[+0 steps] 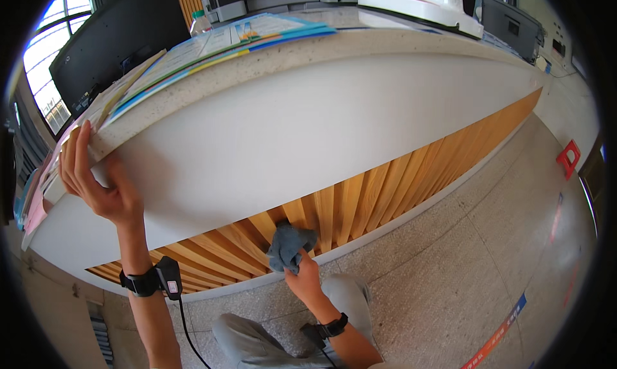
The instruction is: The recorder uses a blue cloth to wipe down the front vertical surfaces and edges of a white counter.
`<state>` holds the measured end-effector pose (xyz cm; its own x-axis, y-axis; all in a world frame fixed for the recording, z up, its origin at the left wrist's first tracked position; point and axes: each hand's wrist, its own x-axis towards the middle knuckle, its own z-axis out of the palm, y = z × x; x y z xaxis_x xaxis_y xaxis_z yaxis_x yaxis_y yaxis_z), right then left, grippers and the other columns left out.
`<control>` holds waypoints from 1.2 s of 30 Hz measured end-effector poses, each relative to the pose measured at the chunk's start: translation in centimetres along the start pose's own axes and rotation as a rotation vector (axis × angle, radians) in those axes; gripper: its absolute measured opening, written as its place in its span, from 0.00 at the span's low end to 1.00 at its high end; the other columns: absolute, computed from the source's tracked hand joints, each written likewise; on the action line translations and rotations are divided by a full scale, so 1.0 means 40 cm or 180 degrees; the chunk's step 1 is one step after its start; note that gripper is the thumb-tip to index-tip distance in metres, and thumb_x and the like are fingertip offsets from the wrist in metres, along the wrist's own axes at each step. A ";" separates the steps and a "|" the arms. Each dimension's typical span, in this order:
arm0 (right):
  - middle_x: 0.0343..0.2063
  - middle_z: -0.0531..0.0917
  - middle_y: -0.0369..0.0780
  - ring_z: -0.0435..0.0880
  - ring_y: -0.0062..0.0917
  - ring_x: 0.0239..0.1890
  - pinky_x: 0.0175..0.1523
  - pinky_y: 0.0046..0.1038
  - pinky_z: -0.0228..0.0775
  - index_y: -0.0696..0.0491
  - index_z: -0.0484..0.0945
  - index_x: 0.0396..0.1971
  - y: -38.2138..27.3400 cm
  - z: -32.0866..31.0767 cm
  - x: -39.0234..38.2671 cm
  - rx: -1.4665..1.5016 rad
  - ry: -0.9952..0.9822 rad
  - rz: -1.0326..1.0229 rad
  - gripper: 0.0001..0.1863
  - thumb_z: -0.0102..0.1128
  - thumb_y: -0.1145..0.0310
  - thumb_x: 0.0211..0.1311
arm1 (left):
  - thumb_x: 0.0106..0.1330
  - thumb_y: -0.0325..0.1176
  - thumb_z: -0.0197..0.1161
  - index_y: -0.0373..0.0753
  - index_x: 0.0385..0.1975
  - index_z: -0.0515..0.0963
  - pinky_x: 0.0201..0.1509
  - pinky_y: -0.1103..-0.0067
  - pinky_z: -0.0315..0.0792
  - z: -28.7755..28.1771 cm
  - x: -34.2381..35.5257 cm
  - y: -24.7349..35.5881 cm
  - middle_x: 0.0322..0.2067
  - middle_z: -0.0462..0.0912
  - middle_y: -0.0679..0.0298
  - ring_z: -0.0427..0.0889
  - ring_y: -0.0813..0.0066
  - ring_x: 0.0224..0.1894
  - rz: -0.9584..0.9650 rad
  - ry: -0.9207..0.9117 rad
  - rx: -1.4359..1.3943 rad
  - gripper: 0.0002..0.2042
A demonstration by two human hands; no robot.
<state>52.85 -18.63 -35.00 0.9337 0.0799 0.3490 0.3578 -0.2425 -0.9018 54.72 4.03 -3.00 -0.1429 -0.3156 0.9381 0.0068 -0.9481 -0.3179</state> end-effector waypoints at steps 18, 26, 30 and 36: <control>0.37 0.85 0.46 0.84 0.28 0.42 0.46 0.29 0.72 0.62 0.80 0.41 -0.045 -0.037 0.022 0.0810 0.0187 0.0421 0.14 0.66 0.76 0.54 | 0.51 0.26 0.56 0.40 0.54 0.76 0.72 0.64 0.50 0.015 -0.009 0.011 0.51 0.80 0.60 0.73 0.63 0.60 -0.0107 -0.0080 -0.0035 0.25; 0.40 0.86 0.40 0.83 0.26 0.43 0.51 0.27 0.70 0.61 0.81 0.44 0.130 -0.024 0.001 0.1364 -0.0238 0.1286 0.17 0.68 0.74 0.53 | 0.60 0.27 0.56 0.39 0.57 0.74 0.72 0.66 0.48 -0.021 -0.004 -0.032 0.55 0.79 0.59 0.69 0.63 0.63 0.0128 -0.0393 -0.0054 0.22; 0.41 0.85 0.39 0.82 0.26 0.45 0.53 0.28 0.70 0.61 0.80 0.46 0.183 0.007 -0.032 0.1279 -0.0351 0.1594 0.19 0.68 0.72 0.54 | 0.47 0.26 0.54 0.41 0.52 0.78 0.72 0.66 0.49 -0.005 0.005 -0.013 0.48 0.80 0.60 0.75 0.64 0.55 -0.0109 0.0050 -0.0128 0.26; 0.46 0.83 0.40 0.80 0.26 0.48 0.54 0.29 0.71 0.61 0.76 0.50 0.171 0.039 -0.066 0.1742 -0.0065 0.1609 0.23 0.69 0.72 0.55 | 0.46 0.24 0.55 0.42 0.51 0.79 0.71 0.67 0.49 0.006 0.000 -0.005 0.48 0.80 0.61 0.75 0.63 0.55 -0.0235 0.0069 -0.0220 0.27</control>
<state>52.87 -18.99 -42.47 0.9842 0.1056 -0.1420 -0.1652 0.2612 -0.9510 54.95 4.22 -2.90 -0.1617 -0.2434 0.9563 -0.0728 -0.9635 -0.2576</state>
